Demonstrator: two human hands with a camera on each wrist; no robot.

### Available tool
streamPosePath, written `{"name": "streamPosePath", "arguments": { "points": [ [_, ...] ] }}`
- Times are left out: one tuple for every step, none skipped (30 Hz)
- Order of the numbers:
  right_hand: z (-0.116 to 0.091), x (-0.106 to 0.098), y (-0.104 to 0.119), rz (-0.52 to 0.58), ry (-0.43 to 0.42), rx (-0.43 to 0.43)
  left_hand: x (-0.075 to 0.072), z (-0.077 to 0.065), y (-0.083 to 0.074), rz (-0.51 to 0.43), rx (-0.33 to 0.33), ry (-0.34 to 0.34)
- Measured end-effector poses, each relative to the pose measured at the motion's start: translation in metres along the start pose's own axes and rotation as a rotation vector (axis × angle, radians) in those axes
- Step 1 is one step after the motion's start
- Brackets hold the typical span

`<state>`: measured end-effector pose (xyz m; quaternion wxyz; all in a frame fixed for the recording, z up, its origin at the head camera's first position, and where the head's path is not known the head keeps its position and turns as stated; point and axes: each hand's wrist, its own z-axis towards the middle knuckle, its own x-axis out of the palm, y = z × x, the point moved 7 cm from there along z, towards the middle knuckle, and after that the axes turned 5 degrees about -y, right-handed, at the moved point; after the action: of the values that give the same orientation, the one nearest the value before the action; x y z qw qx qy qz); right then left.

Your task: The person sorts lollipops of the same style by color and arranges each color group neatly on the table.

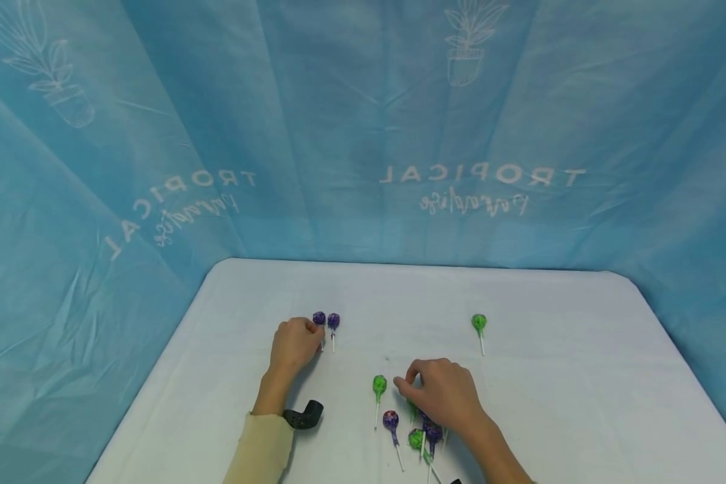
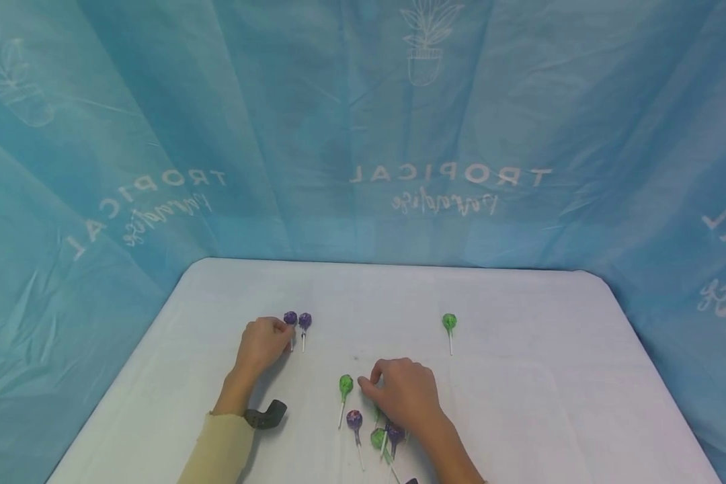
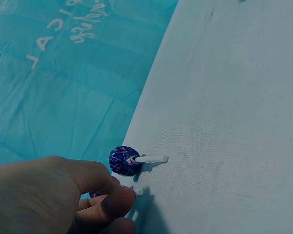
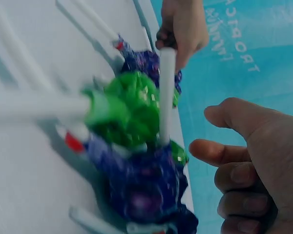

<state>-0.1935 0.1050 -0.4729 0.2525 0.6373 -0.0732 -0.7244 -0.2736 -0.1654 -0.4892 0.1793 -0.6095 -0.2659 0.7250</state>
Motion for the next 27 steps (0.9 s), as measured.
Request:
{"name": "streamPosePath", "arguments": {
  "points": [
    [-0.001,0.001,0.002,0.005,0.001,-0.006,0.001,0.0,0.0,0.005,0.001,0.002],
    [-0.001,0.002,0.005,0.006,-0.002,-0.018,0.001,0.0,0.0,0.011,0.001,0.005],
    [-0.001,0.003,0.008,0.011,-0.003,-0.027,0.001,0.0,0.0,0.015,0.003,0.006],
    [-0.002,0.005,0.011,0.014,-0.003,-0.036,0.002,0.0,0.001,0.017,0.005,0.007],
    [-0.002,0.007,0.014,0.017,-0.003,-0.044,0.002,-0.001,0.002,0.021,0.004,0.008],
    [-0.003,0.008,0.017,0.02,-0.002,-0.052,0.002,-0.001,0.003,0.026,0.004,0.008],
    [-0.003,0.01,0.02,0.024,-0.001,-0.059,0.002,-0.002,0.004,0.032,0.004,0.008],
    [-0.004,0.011,0.023,0.027,-0.003,-0.069,0.003,-0.003,0.005,0.036,0.002,0.011],
    [-0.005,0.012,0.026,0.026,-0.002,-0.073,0.004,-0.003,0.006,0.044,0.002,0.012],
    [-0.005,0.013,0.028,0.022,-0.002,-0.081,0.004,-0.003,0.007,0.051,-0.004,0.014],
    [-0.006,0.014,0.031,0.019,-0.004,-0.088,0.004,-0.004,0.007,0.06,-0.009,0.015],
    [-0.007,0.015,0.033,0.012,-0.007,-0.095,0.004,-0.004,0.007,0.069,-0.008,0.014],
    [-0.007,0.015,0.035,0.008,-0.013,-0.101,0.004,-0.004,0.006,0.074,-0.007,0.015],
    [-0.007,0.016,0.036,0.001,-0.017,-0.103,0.004,-0.004,0.006,0.075,-0.005,0.018],
    [-0.007,0.017,0.038,-0.005,-0.019,-0.101,0.004,-0.004,0.005,0.08,-0.005,0.017],
    [-0.007,0.017,0.039,-0.004,-0.022,-0.101,0.004,-0.004,0.005,0.089,-0.006,0.015],
    [-0.007,0.017,0.04,-0.006,-0.022,-0.097,0.004,-0.005,0.004,0.096,-0.006,0.013],
    [-0.007,0.017,0.041,-0.005,-0.023,-0.09,0.003,-0.006,0.004,0.1,-0.011,0.013],
    [-0.007,0.017,0.041,-0.003,-0.024,-0.082,0.004,-0.006,0.004,0.102,-0.016,0.016],
    [-0.006,0.017,0.041,-0.008,-0.022,-0.071,0.004,-0.007,0.004,0.104,-0.021,0.02],
    [-0.006,0.017,0.041,-0.01,-0.02,-0.061,0.004,-0.008,0.004,0.112,-0.025,0.023],
    [-0.006,0.017,0.042,-0.011,-0.017,-0.051,0.004,-0.008,0.004,0.118,-0.027,0.024],
    [-0.006,0.017,0.041,-0.016,-0.013,-0.04,0.004,-0.009,0.003,0.118,-0.026,0.027],
    [-0.005,0.017,0.041,-0.018,-0.012,-0.03,0.004,-0.009,0.002,0.121,-0.023,0.029],
    [-0.005,0.017,0.04,-0.021,-0.008,-0.022,0.004,-0.009,0.002,0.124,-0.02,0.032],
    [-0.005,0.018,0.04,-0.024,-0.003,-0.017,0.004,-0.009,0.001,0.128,-0.017,0.031],
    [-0.004,0.019,0.039,-0.026,0.0,-0.014,0.003,-0.009,0.001,0.134,-0.016,0.03]
  ]
}}
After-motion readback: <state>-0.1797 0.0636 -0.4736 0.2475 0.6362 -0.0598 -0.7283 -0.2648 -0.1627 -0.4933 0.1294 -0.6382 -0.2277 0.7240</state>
